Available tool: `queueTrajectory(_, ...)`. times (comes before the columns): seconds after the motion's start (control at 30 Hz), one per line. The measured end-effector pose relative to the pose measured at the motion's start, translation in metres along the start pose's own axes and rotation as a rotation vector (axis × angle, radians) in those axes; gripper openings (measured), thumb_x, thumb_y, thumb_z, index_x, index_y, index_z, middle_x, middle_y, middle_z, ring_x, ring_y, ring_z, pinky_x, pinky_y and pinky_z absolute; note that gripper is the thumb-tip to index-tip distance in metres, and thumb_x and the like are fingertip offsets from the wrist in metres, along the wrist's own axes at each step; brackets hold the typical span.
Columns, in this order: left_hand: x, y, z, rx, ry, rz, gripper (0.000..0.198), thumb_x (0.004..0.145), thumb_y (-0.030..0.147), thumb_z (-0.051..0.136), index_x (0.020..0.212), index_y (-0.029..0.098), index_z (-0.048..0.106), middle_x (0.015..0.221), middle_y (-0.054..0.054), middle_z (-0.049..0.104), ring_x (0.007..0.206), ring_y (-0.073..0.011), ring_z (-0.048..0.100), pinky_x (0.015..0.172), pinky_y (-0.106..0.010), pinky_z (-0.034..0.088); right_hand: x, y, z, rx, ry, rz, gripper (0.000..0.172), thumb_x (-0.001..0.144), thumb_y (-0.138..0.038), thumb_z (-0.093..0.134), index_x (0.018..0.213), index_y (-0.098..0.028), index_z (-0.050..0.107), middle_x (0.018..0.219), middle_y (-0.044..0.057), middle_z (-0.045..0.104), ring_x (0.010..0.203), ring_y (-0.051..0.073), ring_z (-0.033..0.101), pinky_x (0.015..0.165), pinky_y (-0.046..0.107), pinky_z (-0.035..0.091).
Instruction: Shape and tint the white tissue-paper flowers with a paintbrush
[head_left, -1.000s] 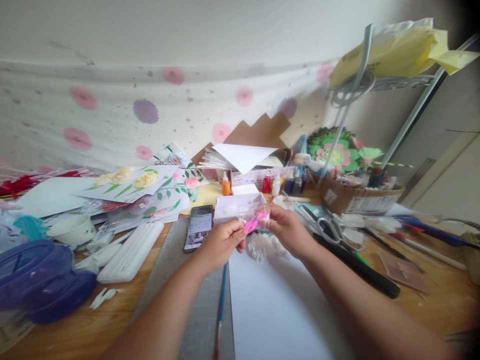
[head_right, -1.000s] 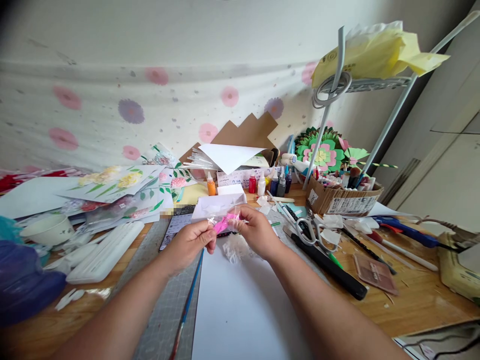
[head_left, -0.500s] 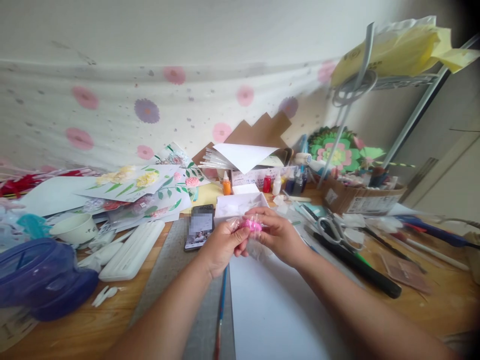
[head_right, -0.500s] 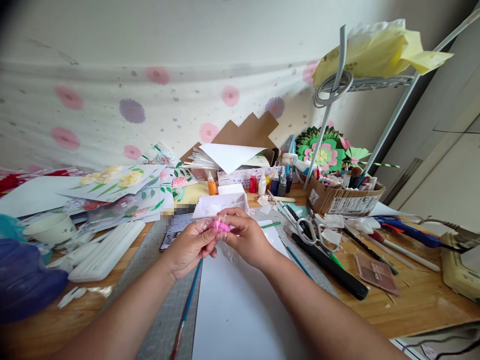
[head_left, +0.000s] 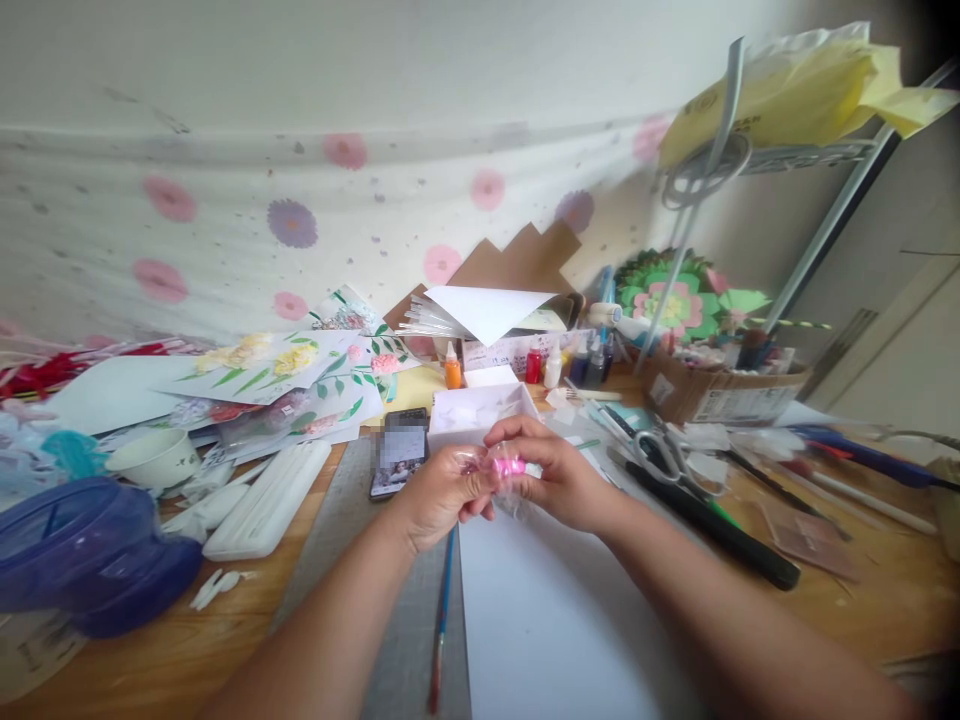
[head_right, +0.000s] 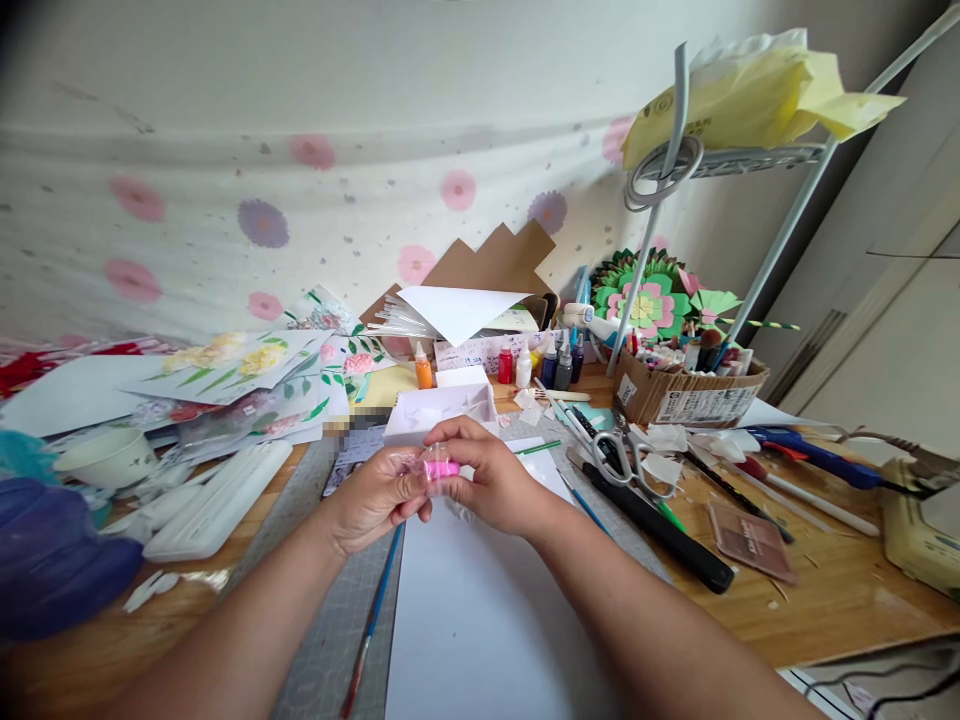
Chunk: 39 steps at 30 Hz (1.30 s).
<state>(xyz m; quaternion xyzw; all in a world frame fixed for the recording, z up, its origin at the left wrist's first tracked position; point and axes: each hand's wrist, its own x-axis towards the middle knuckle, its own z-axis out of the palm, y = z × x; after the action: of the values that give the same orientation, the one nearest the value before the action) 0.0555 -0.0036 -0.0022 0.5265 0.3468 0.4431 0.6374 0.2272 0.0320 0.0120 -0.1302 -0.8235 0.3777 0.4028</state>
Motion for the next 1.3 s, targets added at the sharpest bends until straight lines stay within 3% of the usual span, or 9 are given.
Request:
queueTrajectory(0.17, 0.002, 0.003, -0.008, -0.024, 0.075, 0.020, 0.028, 0.071, 0.036, 0.071, 0.064, 0.014, 0.055, 0.040, 0.008, 0.041, 0.037, -0.0036, 0.033, 0.055, -0.025, 0.045, 0.002, -0.002, -0.016, 0.061, 0.176, 0.045, 0.006, 0.074, -0.024, 0.068, 0.075, -0.019, 0.067, 0.093, 0.006, 0.059, 0.089, 0.018, 0.055, 0.084, 0.035, 0.044)
queueTrajectory(0.37, 0.004, 0.010, -0.015, -0.091, 0.233, 0.077, 0.020, 0.076, 0.033, 0.066, 0.076, 0.017, 0.055, 0.050, 0.006, 0.052, 0.042, -0.0046, 0.042, 0.061, -0.026, 0.049, -0.002, 0.009, -0.061, 0.370, 0.581, 0.166, 0.012, 0.084, -0.028, 0.054, 0.095, -0.027, 0.060, 0.095, 0.000, 0.061, 0.079, 0.011, 0.059, 0.072, 0.028, 0.050)
queueTrajectory(0.5, 0.004, 0.010, -0.009, -0.139, 0.256, 0.074, 0.022, 0.077, 0.031, 0.065, 0.093, 0.018, 0.058, 0.052, 0.006, 0.054, 0.044, -0.0056, 0.046, 0.062, -0.026, 0.049, -0.001, 0.009, -0.057, 0.560, 0.563, 0.252, 0.036, 0.076, -0.024, 0.062, 0.112, -0.027, 0.057, 0.085, 0.000, 0.062, 0.067, 0.010, 0.058, 0.070, 0.030, 0.051)
queueTrajectory(0.63, 0.005, 0.008, -0.005, -0.184, 0.293, 0.087, 0.018, 0.075, 0.030, 0.067, 0.078, 0.017, 0.054, 0.067, 0.002, 0.060, 0.056, -0.0076, 0.053, 0.066, -0.025, 0.049, 0.001, 0.005, -0.046, 0.672, 0.502, 0.296, 0.028, 0.072, -0.024, 0.064, 0.100, -0.021, 0.064, 0.075, -0.001, 0.055, 0.066, 0.011, 0.055, 0.074, 0.035, 0.052)
queueTrajectory(0.7, 0.006, 0.008, -0.004, -0.196, 0.300, 0.090, 0.019, 0.075, 0.030, 0.066, 0.077, 0.016, 0.053, 0.067, 0.002, 0.058, 0.055, -0.0070, 0.052, 0.066, -0.026, 0.049, 0.002, 0.004, -0.042, 0.687, 0.499, 0.303, 0.020, 0.074, -0.031, 0.063, 0.088, -0.018, 0.066, 0.066, -0.001, 0.049, 0.060, 0.010, 0.051, 0.064, 0.030, 0.051)
queueTrajectory(0.8, 0.006, 0.008, 0.001, -0.199, 0.292, 0.078, 0.020, 0.075, 0.030, 0.067, 0.078, 0.016, 0.053, 0.064, 0.003, 0.055, 0.053, -0.0064, 0.048, 0.066, -0.027, 0.049, 0.004, 0.005, -0.037, 0.660, 0.521, 0.303, 0.030, 0.080, -0.044, 0.054, 0.074, -0.016, 0.062, 0.052, -0.006, 0.034, 0.045, 0.007, 0.038, 0.045, 0.022, 0.040)
queueTrajectory(1.0, 0.007, 0.003, 0.005, -0.148, 0.306, 0.072, 0.021, 0.077, 0.033, 0.064, 0.077, 0.016, 0.051, 0.055, 0.006, 0.048, 0.046, -0.0053, 0.039, 0.058, -0.023, 0.045, 0.006, 0.004, -0.020, 0.467, 0.399, 0.367, 0.041, 0.073, -0.045, 0.063, 0.102, -0.017, 0.061, 0.068, -0.002, 0.053, 0.052, 0.010, 0.052, 0.053, 0.027, 0.045)
queueTrajectory(1.13, 0.009, -0.002, 0.010, -0.125, 0.322, 0.083, 0.024, 0.077, 0.035, 0.063, 0.075, 0.017, 0.049, 0.049, 0.009, 0.042, 0.042, -0.0045, 0.031, 0.054, -0.020, 0.041, 0.005, -0.001, -0.006, 0.254, 0.364, 0.388, 0.042, 0.077, -0.048, 0.056, 0.104, -0.016, 0.062, 0.056, -0.005, 0.046, 0.045, 0.008, 0.042, 0.048, 0.024, 0.037)
queueTrajectory(1.3, 0.007, -0.003, 0.019, -0.134, 0.237, 0.057, 0.030, 0.074, 0.039, 0.067, 0.089, 0.016, 0.054, 0.059, 0.005, 0.052, 0.048, -0.0067, 0.042, 0.060, -0.026, 0.044, 0.007, 0.000, -0.011, -0.058, 0.397, 0.410, 0.028, 0.065, -0.043, 0.069, 0.063, -0.016, 0.063, 0.053, -0.003, 0.050, 0.053, 0.011, 0.045, 0.054, 0.025, 0.037)
